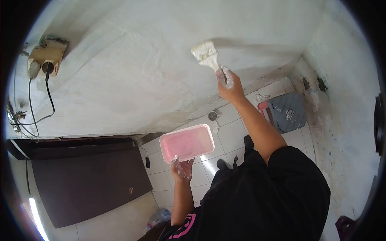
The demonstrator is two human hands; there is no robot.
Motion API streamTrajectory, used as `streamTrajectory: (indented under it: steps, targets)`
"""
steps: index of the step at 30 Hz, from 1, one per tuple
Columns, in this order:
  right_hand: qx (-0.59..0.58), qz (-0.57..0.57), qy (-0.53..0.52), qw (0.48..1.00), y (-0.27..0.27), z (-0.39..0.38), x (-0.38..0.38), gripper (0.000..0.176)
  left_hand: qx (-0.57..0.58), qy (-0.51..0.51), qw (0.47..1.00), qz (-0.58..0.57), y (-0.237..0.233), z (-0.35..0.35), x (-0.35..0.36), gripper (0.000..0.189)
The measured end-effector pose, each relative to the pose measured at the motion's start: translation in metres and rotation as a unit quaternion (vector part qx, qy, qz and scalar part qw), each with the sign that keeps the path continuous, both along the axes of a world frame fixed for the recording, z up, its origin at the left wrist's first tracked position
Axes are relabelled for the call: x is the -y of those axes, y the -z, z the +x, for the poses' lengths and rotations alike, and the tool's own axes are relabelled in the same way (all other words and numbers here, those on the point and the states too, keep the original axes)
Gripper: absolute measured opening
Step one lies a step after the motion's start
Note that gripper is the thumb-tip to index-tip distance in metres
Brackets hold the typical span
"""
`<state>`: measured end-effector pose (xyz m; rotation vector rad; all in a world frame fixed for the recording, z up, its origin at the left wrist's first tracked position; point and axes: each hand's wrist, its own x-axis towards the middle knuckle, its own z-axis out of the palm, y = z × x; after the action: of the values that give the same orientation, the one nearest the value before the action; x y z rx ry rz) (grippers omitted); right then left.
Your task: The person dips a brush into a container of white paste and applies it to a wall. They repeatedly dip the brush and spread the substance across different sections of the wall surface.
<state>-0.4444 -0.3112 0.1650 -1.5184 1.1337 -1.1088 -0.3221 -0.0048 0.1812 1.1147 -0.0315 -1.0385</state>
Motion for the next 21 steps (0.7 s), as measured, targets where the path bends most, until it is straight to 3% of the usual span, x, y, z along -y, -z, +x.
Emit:
streamTrajectory:
  steps: [4,6,8,9,11,14,18,21]
  targets:
    - [-0.027,0.023,0.027,0.999,0.052,0.002,0.013,0.032,0.013,0.012,1.0,-0.003,0.003,0.003,-0.004,0.055]
    - [-0.159,0.076,0.075,0.981,0.122,0.004,0.016,0.031,0.01,0.025,0.999,-0.017,0.009,0.005,-0.005,0.055]
    - [-0.215,0.107,0.034,0.97,0.167,-0.006,0.011,0.036,-0.007,0.021,1.0,-0.006,0.018,0.011,-0.01,0.054]
    - [-0.214,0.105,0.042,0.97,0.166,-0.009,0.016,0.036,-0.007,0.02,1.0,0.013,0.022,0.014,-0.011,0.052]
    - [-0.223,0.27,-0.001,0.937,0.169,-0.012,0.024,0.035,-0.021,0.024,0.999,0.011,0.031,0.021,-0.017,0.051]
    - [-0.276,0.126,0.06,0.951,0.169,-0.008,0.048,0.038,-0.043,0.023,0.998,0.03,0.052,0.027,-0.031,0.05]
    - [-0.214,0.062,0.094,0.97,0.073,-0.021,0.058,0.044,-0.032,0.029,0.996,0.079,0.079,0.036,-0.048,0.058]
    - [-0.162,0.028,0.137,0.977,0.091,-0.024,0.065,0.044,-0.043,0.048,0.995,0.08,0.101,0.045,-0.065,0.058]
